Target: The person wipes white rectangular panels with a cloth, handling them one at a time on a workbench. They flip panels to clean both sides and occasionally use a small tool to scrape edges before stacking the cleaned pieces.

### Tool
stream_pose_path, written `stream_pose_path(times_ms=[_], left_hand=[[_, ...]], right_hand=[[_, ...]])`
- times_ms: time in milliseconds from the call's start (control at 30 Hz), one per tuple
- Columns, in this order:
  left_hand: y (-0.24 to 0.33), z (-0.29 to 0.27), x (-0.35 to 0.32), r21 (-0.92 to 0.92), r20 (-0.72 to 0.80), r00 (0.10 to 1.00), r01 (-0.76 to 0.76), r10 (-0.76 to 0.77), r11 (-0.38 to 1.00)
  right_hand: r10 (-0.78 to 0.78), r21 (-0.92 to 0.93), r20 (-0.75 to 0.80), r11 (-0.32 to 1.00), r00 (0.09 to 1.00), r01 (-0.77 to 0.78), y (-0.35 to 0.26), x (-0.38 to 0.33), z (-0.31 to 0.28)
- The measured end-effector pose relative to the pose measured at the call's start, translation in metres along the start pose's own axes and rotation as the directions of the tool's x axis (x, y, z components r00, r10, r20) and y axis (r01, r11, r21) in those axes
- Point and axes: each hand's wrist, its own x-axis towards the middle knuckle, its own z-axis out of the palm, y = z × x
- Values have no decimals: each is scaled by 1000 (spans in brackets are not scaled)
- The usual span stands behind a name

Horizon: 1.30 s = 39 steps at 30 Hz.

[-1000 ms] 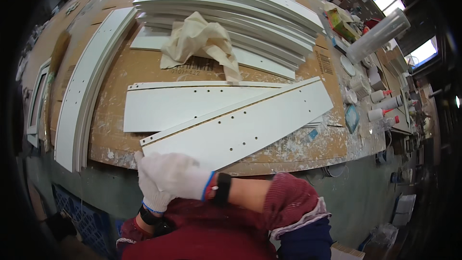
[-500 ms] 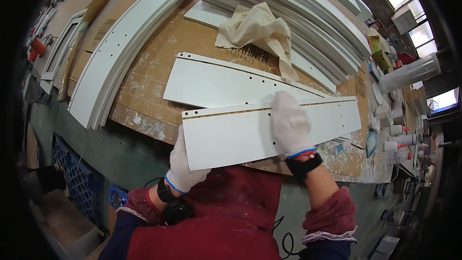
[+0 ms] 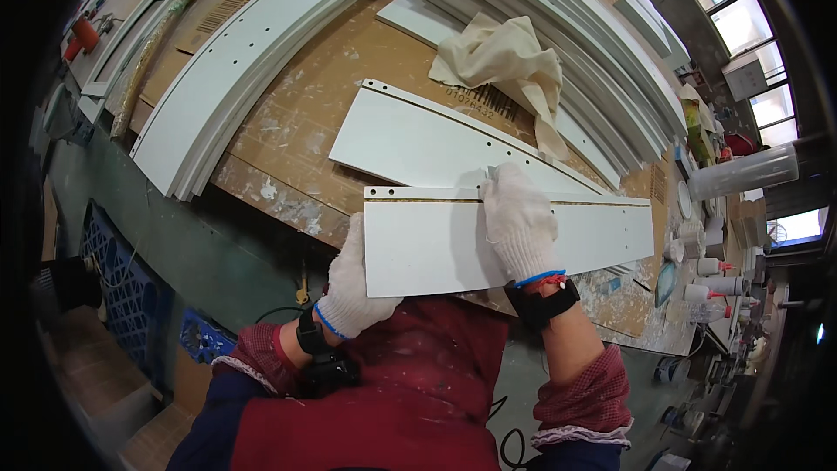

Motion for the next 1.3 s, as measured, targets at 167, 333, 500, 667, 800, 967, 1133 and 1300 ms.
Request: stream_pose_path(times_ms=[167,333,500,667,800,967,1133,1300], left_hand=[[-21,17,3,-688,51,951,255,-305,680],[-22,17,-3,-921,356,813,388,-461,-29],[-21,15,-9,-912,283,940,326,-192,251],[-1,-2,1,-577,111,983,185,-148,796],[6,1,5,-626,43,995,97,-91,773],[22,0,9,-256,24,999,-35,43,966],[-1,0,8,108,5,969,-248,249,963],[8,6,5,-563,67,976,207,-205,800]], right_hand=[[-333,-114,-57,939,941,325,-22,-2,26],[-588,90,-61,802,807,591,-97,-15,33],[-614,297,-25,749,789,593,-109,-34,34],[-270,215,-113,933,956,288,-13,-12,-1],[56,73,-191,996,980,-43,89,-22,-13],[308,71,-215,951,927,-300,174,-42,-10],[-241,-162,-323,967,915,198,96,-62,25],[-652,149,-209,715,729,683,-34,-94,47]])
